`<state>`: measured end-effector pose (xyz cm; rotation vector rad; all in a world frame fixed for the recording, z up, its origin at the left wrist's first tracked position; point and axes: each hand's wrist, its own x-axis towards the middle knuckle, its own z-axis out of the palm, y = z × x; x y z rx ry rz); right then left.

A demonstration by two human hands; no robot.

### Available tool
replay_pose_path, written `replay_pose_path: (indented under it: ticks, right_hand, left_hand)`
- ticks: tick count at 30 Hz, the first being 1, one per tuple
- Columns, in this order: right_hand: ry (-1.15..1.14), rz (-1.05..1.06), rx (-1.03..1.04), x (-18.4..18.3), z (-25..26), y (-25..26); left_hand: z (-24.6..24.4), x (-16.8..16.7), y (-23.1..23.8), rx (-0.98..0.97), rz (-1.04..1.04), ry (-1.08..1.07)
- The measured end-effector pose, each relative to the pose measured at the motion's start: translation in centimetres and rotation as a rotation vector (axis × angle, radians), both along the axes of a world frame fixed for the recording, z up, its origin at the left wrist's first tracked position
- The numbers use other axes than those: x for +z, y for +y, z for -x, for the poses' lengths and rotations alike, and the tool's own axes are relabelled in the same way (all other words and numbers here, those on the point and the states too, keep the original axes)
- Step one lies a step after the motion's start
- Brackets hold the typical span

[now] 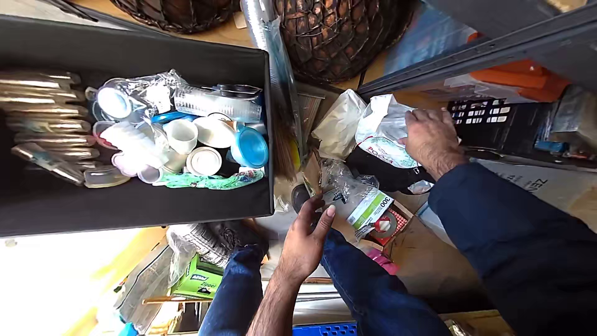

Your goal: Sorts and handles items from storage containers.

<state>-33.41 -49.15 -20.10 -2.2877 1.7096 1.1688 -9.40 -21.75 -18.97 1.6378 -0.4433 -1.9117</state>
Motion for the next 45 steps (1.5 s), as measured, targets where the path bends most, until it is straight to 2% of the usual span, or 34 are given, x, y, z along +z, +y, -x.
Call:
replay_pose_path:
  ticks: [3,5,7,9,11,14,17,19,20,21,22,23,24,26,29,31,32,33,35,38,40,43,45]
  right_hand:
    - [-0.511,0.142,0.002,0.2,-2.4,5.2]
    - [-0.687,0.098,-0.098,-1.6,-5.2,10.3]
    - [-0.633,-0.142,-0.277,-5.8,-7.8,15.4]
    - [-0.413,-0.307,-0.360,-11.2,-9.8,19.3]
    - [-0.266,-0.337,-0.424,-15.6,-11.0,21.0]
    - [-0.198,-0.306,-0.508,-18.2,-12.4,21.0]
    - [-0.212,-0.244,-0.422,-17.8,-12.1,21.2]
    - [-0.252,-0.120,-0.404,-15.6,-11.2,21.0]
    - [-0.221,-0.176,-0.474,-12.8,-11.5,20.0]
    - [-0.059,-0.533,-0.633,-9.0,-12.2,16.8]
    - [-0.036,-0.513,-0.626,-8.5,-11.3,16.5]
    - [-0.180,-0.084,-0.433,-11.8,-8.7,19.2]
    - [-0.210,-0.088,-0.403,-13.1,-7.3,18.3]
    - [-0.309,-0.158,-0.387,-12.2,-7.4,15.5]
    - [-0.872,0.034,-0.218,-8.6,-11.5,14.0]
    - [-1.203,0.060,-0.091,-6.5,-16.3,13.8]
    - [-1.285,0.021,-0.017,-5.7,-18.8,13.9]
    - [-1.289,-0.026,0.089,-5.2,-20.9,13.9]
    - [-1.156,-0.039,0.387,-5.5,-23.8,13.8]
    - [-0.940,0.115,0.803,-6.8,-24.5,12.5]
    - [-0.875,0.116,0.896,-6.9,-24.9,11.7]
    - [-0.825,-0.084,0.959,-7.7,-26.1,10.9]
    - [-0.782,-0.103,0.989,-8.3,-27.1,10.8]
  left_hand:
    - [-1.3,0.2,0.2,0.161,-0.064,-0.040]
    - [-2.0,0.3,0.2,0.310,-0.110,-0.077]
    - [-2.7,0.5,0.2,0.445,-0.160,-0.102]
    - [-3.2,0.8,0.2,0.538,-0.196,-0.094]
    - [-3.5,1.1,0.1,0.585,-0.210,-0.068]
    - [-4.1,1.4,0.1,0.626,-0.202,-0.033]
    - [-4.4,1.3,0.5,0.653,-0.188,-0.030]
    - [-4.5,1.0,0.7,0.671,-0.191,-0.022]
    - [-4.6,1.0,0.7,0.672,-0.201,-0.016]
    - [-4.7,1.0,0.7,0.673,-0.213,-0.009]
    - [-4.8,1.0,0.7,0.678,-0.220,0.003]
    - [-5.0,1.0,0.7,0.691,-0.214,0.007]
    - [-5.3,0.9,0.8,0.704,-0.203,0.008]
    - [-6.1,0.8,1.3,0.731,-0.180,-0.004]
    - [-8.3,0.3,2.3,0.777,-0.167,-0.080]
    - [-10.4,0.2,3.0,0.816,-0.164,-0.138]
    - [-11.6,0.1,3.1,0.834,-0.160,-0.160]
    - [-12.9,0.1,3.1,0.851,-0.153,-0.183]
    - [-16.6,0.5,2.2,0.880,-0.111,-0.222]
    - [-23.6,0.9,1.3,0.861,0.000,-0.332]
    - [-28.9,0.8,2.0,0.864,0.073,-0.445]
    - [-35.6,-0.2,3.7,0.922,0.149,-0.632]
    - [-39.3,-1.1,3.7,0.853,0.144,-0.715]
